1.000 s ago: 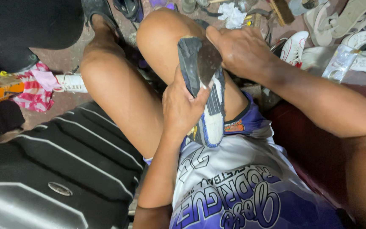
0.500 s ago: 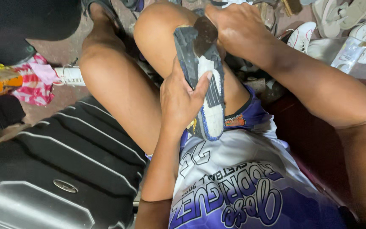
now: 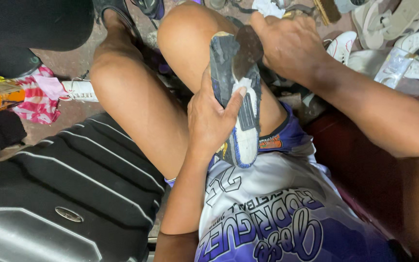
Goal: The person sits on the floor and uses a curved metal tool to scrape and smooth the sole of a blue and black sneaker. They hold the shoe in their left hand and repeatedly rub the tool against the bottom surface to remove material or smooth the texture.
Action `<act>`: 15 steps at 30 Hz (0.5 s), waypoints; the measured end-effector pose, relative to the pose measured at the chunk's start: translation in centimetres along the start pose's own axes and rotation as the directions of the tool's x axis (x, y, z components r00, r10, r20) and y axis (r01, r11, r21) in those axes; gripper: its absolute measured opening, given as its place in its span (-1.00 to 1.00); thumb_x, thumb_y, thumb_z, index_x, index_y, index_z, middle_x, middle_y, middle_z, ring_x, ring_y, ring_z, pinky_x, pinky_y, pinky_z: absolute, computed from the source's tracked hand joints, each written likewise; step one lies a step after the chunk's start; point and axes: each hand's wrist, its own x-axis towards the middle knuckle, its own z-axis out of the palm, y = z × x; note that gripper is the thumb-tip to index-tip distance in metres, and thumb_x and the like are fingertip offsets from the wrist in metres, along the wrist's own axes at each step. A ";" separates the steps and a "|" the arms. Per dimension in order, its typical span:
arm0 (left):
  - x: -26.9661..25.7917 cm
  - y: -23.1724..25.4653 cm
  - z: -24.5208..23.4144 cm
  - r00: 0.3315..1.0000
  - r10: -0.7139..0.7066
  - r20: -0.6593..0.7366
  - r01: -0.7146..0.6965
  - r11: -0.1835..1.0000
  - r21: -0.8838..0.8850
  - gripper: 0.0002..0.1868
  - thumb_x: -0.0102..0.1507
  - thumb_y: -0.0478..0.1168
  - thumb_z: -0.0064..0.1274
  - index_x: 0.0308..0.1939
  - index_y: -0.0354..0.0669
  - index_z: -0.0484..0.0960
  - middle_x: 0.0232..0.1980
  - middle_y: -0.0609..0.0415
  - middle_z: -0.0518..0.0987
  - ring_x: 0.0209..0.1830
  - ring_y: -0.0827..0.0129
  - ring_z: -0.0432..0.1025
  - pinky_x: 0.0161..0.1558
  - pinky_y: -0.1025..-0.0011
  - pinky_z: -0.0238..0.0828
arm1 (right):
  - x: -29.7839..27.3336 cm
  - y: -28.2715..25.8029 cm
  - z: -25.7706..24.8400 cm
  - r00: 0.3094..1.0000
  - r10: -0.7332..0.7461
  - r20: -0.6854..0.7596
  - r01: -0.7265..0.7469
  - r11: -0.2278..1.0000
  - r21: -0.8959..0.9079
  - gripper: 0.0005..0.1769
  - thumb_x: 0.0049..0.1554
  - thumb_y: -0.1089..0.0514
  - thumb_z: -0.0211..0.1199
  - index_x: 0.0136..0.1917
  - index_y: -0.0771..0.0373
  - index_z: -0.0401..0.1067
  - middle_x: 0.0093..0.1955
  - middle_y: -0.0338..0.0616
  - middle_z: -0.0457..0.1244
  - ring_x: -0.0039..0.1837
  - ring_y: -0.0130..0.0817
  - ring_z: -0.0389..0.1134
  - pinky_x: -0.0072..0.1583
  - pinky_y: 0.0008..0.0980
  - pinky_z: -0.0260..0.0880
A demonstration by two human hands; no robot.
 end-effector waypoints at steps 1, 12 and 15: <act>0.1 0.0 -0.1 1.000 -0.021 0.017 0.021 1.000 0.016 -0.36 0.27 -0.15 0.23 0.36 -0.26 0.35 -0.04 -0.14 0.71 -0.01 0.01 0.64 0.06 0.21 0.52 | 0.0 -0.3 -0.2 1.000 -0.004 0.015 0.004 1.000 -0.002 -0.65 0.07 0.25 0.27 0.11 0.29 0.30 -0.22 0.08 0.37 -0.20 0.13 0.40 -0.13 0.11 0.27; 0.6 0.3 -1.1 0.996 -0.041 0.078 0.043 0.999 -0.014 -0.52 0.32 -0.18 0.20 0.26 -0.22 0.43 -0.05 -0.11 0.71 -0.01 -0.01 0.64 0.06 0.22 0.53 | 2.6 -0.3 0.6 0.996 -0.082 0.021 0.078 0.986 0.148 -0.57 0.12 0.18 0.26 0.24 0.33 0.32 -0.24 0.16 0.33 -0.13 0.22 0.40 -0.09 0.12 0.32; 1.3 0.4 -1.2 0.999 -0.014 0.052 0.013 1.000 0.009 -0.55 0.31 -0.19 0.20 0.23 -0.22 0.44 -0.06 -0.12 0.71 -0.03 -0.02 0.63 0.04 0.20 0.52 | 3.8 -0.6 1.0 0.998 -0.052 -0.021 0.055 0.985 0.164 -0.65 0.15 0.14 0.30 0.15 0.32 0.34 -0.26 0.13 0.34 -0.15 0.23 0.40 -0.09 0.13 0.33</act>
